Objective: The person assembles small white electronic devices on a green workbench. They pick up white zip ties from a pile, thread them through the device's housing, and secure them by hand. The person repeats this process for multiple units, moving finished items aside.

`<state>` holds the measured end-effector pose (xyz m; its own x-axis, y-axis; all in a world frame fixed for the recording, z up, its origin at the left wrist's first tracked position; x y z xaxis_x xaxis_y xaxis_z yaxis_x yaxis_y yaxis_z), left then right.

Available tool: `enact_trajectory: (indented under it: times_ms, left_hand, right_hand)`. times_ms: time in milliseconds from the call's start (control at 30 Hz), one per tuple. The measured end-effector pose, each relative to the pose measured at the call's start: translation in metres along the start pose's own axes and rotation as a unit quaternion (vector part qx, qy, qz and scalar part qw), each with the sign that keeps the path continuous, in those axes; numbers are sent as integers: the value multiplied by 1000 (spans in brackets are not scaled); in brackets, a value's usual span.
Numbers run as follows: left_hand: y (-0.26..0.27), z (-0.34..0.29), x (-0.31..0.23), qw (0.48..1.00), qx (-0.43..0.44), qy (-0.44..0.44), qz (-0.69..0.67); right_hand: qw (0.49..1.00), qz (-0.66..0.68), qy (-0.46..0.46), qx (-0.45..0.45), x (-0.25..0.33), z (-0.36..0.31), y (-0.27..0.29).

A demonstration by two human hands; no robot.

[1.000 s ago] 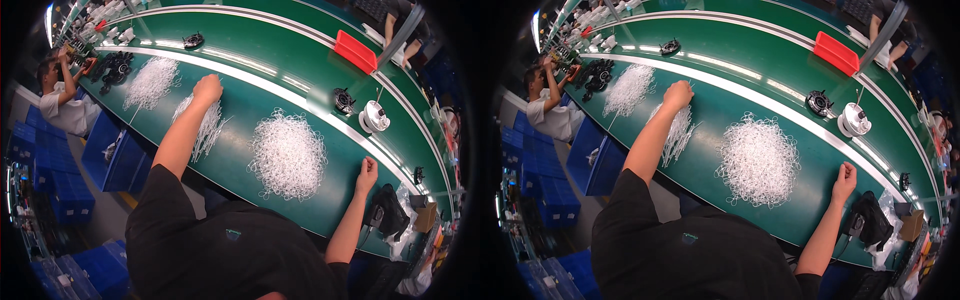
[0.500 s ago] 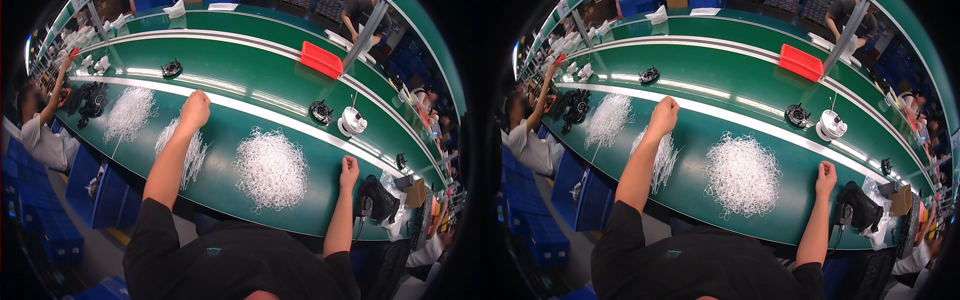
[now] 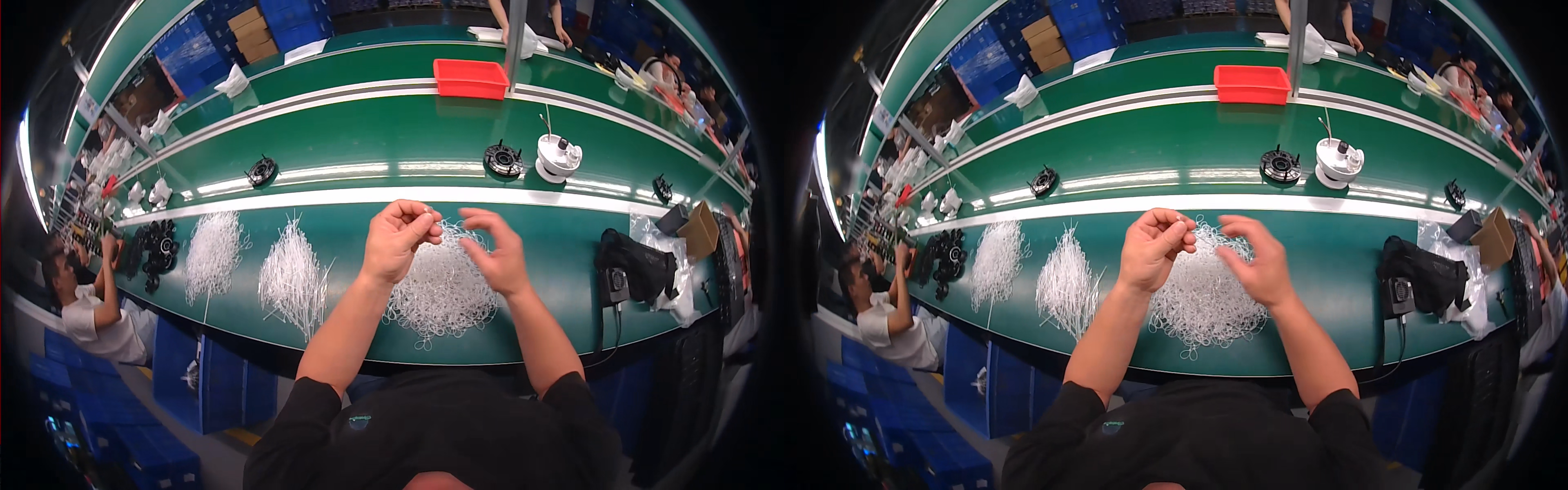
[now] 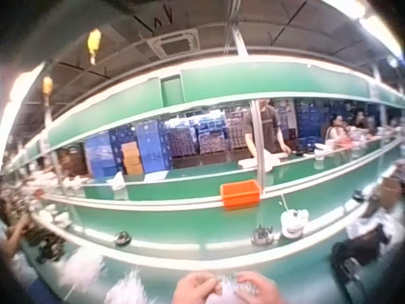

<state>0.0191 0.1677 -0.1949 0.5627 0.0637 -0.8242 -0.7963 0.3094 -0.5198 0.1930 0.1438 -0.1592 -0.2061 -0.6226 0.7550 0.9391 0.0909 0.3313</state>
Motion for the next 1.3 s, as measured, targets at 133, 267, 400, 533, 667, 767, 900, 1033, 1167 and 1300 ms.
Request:
enact_trajectory:
  times_ms: [133, 267, 400, 533, 667, 767, 900, 1033, 1167, 1300]
  left_hand:
    - [-10, -1, 10, 999, 14, -15, 36]
    - [-5, -2, -1, 979, -28, -86, 182]
    - [-7, -7, 5, 966, -35, -100, 238]
    - [-5, -17, 16, 961, -36, -85, 262]
    - [-6, -24, 19, 963, -39, -68, 259]
    - [-4, -22, 21, 967, -52, -60, 243]
    - [3, -21, 29, 972, -56, -35, 224]
    - [-1, -23, 27, 971, -72, -43, 225]
    - [-3, -23, 27, 965, -67, -48, 248]
    - [-3, -23, 26, 961, -63, -64, 262]
  right_hand:
    - [989, 116, -46, 78, -9, 0, -34]
    - [996, 72, -27, 42, -16, -1, -26]
    - [1000, 23, 13, -5, -9, 0, -14]
    - [989, 130, -37, -65, -21, -6, -13]
    - [978, 159, -48, -125, -33, -21, -18]
    - [988, 86, -19, -126, -24, -21, -16]
    - [994, -2, 10, -112, -7, -19, -13]
    - [993, -35, 17, -110, -9, -22, -14]
    - [995, -50, -11, -88, -12, -23, -16]
    - [995, -53, -6, -78, -13, -23, -17]
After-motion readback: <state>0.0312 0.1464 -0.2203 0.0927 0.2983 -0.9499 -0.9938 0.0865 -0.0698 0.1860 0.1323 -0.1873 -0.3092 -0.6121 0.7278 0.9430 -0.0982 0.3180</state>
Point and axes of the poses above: each hand's wrist, its own z-axis towards the middle knuckle, its own y-axis out of the back of the hand, x = y × z, the point moved 10 cm from there along z, towards the middle knuckle, and after that the axes turned 7 degrees about x, right-handed, at the moved point
